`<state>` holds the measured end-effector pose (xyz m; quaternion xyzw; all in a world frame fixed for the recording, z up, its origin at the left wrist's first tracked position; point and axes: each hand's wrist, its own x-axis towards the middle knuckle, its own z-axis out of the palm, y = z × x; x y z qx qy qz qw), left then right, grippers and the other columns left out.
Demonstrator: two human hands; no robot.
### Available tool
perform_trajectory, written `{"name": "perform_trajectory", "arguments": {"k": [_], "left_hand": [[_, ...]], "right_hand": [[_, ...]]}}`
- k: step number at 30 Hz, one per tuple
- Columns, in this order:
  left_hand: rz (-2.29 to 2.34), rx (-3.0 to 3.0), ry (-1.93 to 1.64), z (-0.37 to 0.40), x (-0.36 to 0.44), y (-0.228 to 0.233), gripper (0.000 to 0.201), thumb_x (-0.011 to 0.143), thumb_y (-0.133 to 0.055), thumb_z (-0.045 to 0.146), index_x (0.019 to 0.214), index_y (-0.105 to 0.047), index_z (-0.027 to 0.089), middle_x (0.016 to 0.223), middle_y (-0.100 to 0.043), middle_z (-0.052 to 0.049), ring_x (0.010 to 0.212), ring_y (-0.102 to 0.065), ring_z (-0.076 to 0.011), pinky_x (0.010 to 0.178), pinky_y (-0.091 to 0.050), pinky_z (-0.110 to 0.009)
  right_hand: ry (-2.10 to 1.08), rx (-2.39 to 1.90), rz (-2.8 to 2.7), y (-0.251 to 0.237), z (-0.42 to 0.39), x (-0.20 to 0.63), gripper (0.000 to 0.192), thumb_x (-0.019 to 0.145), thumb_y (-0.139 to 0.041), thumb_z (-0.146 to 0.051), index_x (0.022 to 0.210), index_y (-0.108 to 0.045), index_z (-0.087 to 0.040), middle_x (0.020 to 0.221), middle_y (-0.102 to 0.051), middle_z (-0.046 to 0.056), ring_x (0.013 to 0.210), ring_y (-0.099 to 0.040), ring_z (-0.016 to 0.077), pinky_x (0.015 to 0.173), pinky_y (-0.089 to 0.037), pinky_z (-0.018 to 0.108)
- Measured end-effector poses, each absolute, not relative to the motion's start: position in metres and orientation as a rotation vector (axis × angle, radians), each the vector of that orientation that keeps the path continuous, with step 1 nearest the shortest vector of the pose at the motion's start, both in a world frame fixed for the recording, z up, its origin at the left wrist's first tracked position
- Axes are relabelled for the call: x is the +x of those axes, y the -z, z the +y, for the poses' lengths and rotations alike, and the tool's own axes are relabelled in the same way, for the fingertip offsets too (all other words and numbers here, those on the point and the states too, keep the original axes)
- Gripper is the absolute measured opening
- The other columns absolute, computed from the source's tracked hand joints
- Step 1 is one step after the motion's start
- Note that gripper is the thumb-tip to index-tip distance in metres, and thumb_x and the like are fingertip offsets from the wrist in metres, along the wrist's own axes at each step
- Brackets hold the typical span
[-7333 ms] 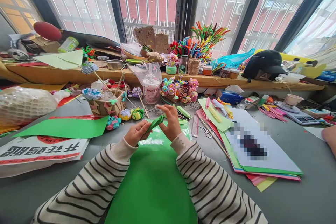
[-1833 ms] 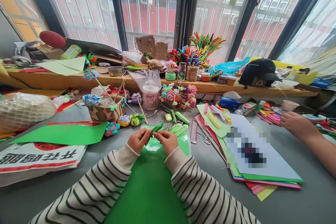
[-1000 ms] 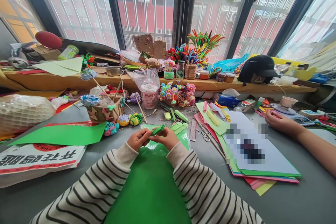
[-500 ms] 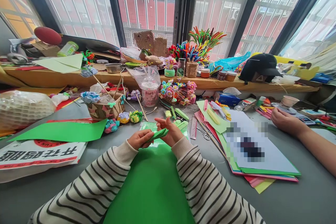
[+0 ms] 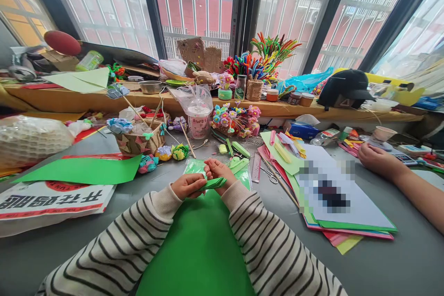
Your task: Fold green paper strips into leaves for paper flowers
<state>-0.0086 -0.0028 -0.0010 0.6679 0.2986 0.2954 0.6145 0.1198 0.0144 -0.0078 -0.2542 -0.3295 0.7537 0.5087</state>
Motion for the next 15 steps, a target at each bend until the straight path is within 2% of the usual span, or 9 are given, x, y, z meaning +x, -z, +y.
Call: {"name": "perform_trajectory", "arguments": {"k": [9, 15], "left_hand": [[0.676, 1.571, -0.727, -0.0004, -0.0079, 0.0053, 0.034, 0.061, -0.051, 0.047, 0.053, -0.048, 0.015, 0.037, -0.034, 0.006, 0.031, -0.028, -0.0033, 0.032, -0.016, -0.019], [0.723, 1.641, -0.806, -0.0019, -0.0109, -0.0003, 0.029, 0.062, -0.053, 0.042, 0.053, -0.051, 0.014, 0.035, -0.036, 0.006, 0.031, -0.030, -0.0040, 0.034, -0.021, -0.019]], "right_hand": [[-1.735, -0.728, -0.864, 0.0115, 0.0123, 0.1165, 0.032, 0.050, -0.064, -0.042, 0.064, -0.050, -0.016, 0.047, -0.042, -0.008, 0.037, -0.033, 0.0019, 0.035, -0.024, 0.016], [-1.734, -0.699, -0.825, 0.0155, 0.0125, 0.1141, 0.026, 0.055, -0.062, -0.038, 0.064, -0.051, -0.016, 0.049, -0.042, -0.007, 0.037, -0.035, 0.0021, 0.035, -0.028, 0.016]]}}
